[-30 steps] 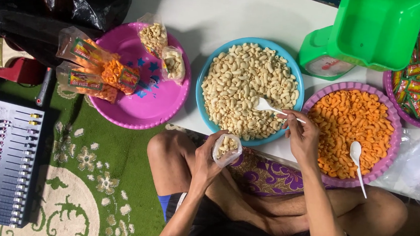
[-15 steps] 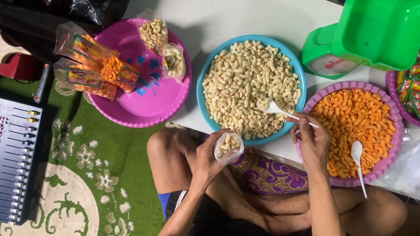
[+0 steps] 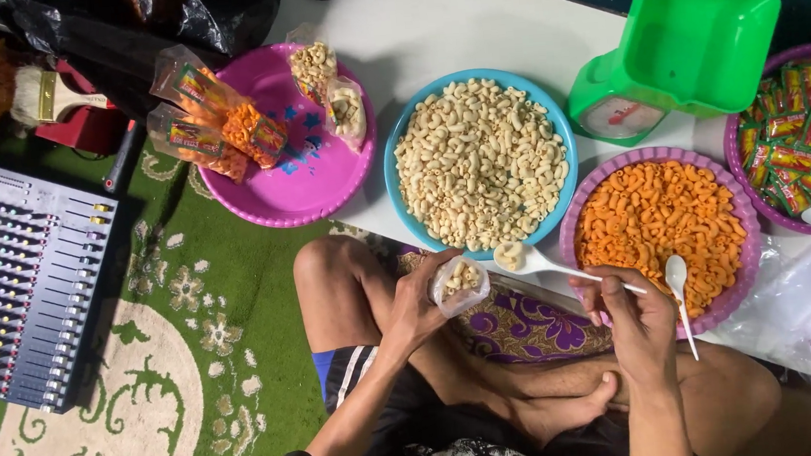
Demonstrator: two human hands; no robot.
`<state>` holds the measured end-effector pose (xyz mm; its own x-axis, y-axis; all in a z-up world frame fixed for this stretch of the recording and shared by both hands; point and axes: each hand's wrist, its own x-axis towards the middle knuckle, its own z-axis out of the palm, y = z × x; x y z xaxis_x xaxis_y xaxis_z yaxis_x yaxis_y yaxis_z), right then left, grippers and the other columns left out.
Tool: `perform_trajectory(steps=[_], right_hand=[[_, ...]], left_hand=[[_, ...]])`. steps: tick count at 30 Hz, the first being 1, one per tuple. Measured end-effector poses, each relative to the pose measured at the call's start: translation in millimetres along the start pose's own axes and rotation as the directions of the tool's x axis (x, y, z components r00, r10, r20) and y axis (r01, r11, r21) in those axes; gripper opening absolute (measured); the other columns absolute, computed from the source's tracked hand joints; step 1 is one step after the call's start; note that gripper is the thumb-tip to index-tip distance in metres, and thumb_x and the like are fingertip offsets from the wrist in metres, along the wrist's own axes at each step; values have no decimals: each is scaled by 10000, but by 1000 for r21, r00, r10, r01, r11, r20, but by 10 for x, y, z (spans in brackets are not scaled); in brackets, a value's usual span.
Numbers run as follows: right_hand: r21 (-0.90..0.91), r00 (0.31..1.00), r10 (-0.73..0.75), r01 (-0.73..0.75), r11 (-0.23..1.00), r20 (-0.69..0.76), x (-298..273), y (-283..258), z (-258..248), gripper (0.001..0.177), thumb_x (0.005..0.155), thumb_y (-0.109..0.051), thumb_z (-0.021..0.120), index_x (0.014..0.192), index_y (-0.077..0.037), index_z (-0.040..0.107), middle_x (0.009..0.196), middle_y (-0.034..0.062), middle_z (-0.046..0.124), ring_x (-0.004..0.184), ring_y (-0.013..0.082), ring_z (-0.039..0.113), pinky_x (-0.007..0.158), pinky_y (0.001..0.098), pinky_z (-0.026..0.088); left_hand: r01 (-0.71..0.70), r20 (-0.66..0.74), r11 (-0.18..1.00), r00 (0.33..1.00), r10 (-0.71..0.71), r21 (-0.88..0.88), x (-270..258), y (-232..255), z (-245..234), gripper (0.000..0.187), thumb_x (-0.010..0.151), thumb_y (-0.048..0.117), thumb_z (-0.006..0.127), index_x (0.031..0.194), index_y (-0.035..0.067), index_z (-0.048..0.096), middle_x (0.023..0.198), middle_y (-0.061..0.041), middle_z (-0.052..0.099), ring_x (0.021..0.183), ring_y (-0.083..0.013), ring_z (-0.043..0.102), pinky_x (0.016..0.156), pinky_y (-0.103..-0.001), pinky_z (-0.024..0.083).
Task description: The person is manually packing small white snacks into small plastic bags using a spoon.
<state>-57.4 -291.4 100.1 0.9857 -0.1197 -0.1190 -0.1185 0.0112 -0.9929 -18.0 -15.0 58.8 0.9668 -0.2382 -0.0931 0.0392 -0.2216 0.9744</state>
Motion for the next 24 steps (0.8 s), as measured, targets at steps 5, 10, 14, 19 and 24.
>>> perform_trajectory(steps=[5, 10, 14, 19, 24], right_hand=[[-158, 999, -9, 14, 987, 36, -311, -268, -23, 251, 1038, -143, 554, 1125, 46, 695, 978, 176, 783, 698, 122, 634, 582, 211, 507], [-493, 977, -94, 179, 851, 192, -486, -523, 14, 238, 991, -132, 582, 1170, -66, 724, 1061, 53, 819, 728, 97, 749, 611, 188, 579], [-609, 787, -294, 609, 509, 542, -625, -826, 142, 366, 898, -43, 679, 1263, -69, 670, 1142, 64, 728, 1048, 186, 712, 1007, 337, 559], [-603, 734, -312, 676, 424, 604, -816, -1049, 157, 384, 913, -17, 640, 1292, -73, 657, 1194, 50, 705, 1054, 210, 669, 1000, 377, 549], [-568, 742, -351, 666, 484, 571, -994, -1149, 62, 347, 935, 9, 600, 1269, -59, 664, 1114, 59, 709, 1003, 202, 679, 900, 360, 563]], left_hand=[[11, 42, 999, 999, -10, -30, -159, 152, 91, 543, 899, 396, 728, 1329, 92, 597, 1117, -42, 780, 877, -121, 743, 753, -257, 590], [-36, 56, 999, 998, 35, 10, -307, 227, 186, 529, 898, 423, 721, 1306, 107, 601, 1109, -37, 773, 893, -152, 739, 774, -280, 578], [-122, 75, 992, 990, 120, 27, -435, 345, 208, 554, 871, 406, 761, 1300, 89, 612, 1176, -85, 745, 1031, -208, 733, 871, -309, 574], [-130, 89, 991, 988, 127, 26, -592, 422, 256, 616, 836, 440, 779, 1292, 58, 622, 1145, -98, 761, 1007, -198, 749, 867, -303, 589], [-20, 165, 998, 986, 31, -68, -726, 578, 293, 620, 807, 406, 805, 1292, 64, 625, 1113, -90, 767, 967, -165, 741, 852, -273, 588]])
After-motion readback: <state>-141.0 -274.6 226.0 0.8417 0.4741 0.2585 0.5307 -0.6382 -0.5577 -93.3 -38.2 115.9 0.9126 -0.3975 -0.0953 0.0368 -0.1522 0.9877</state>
